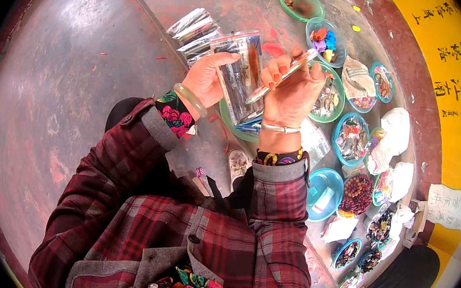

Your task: The person sits on the floor and organizes a collection of pens and markers. They pick up individual pens from a clear plastic bag, inspect them, and place them into a green bowl. The person continues this process, handling the pens one by one and sorting them into the container.

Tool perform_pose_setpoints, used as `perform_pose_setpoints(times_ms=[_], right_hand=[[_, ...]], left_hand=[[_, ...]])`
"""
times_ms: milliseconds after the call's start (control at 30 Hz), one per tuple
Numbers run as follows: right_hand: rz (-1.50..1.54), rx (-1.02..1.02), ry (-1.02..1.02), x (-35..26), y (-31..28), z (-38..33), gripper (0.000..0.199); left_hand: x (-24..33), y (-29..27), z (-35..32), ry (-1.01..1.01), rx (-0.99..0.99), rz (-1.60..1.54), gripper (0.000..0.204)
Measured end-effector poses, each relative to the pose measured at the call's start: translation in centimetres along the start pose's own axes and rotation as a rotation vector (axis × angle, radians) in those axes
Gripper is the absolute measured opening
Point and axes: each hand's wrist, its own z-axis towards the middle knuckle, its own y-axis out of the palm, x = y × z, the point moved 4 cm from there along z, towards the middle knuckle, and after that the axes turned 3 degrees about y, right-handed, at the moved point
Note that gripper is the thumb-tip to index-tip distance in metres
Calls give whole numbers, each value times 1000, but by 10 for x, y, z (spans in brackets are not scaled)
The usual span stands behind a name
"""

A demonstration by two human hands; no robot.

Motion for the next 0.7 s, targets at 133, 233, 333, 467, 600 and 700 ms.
perform_pose_setpoints(times_ms=[133, 233, 333, 467, 600, 700], right_hand=[[-22, 23, -22, -1, 0, -1, 47], [-10, 11, -20, 0, 2, -1, 44], [-68, -100, -17, 0, 1, 2, 36], [-268, 122, -89, 4, -2, 0, 26], [-381, 136, -102, 8, 11, -5, 33], [-434, 50, -186, 8, 23, -11, 33]], left_hand=[[-1, -2, 0, -29, 9, -6, 24], [-1, -3, 1, -17, 5, -4, 24], [-2, -3, 1, -28, 5, -9, 24], [-2, -3, 2, -49, -16, -30, 25], [5, 1, 4, -15, -39, -61, 26], [17, 7, 3, 4, -41, -73, 25]])
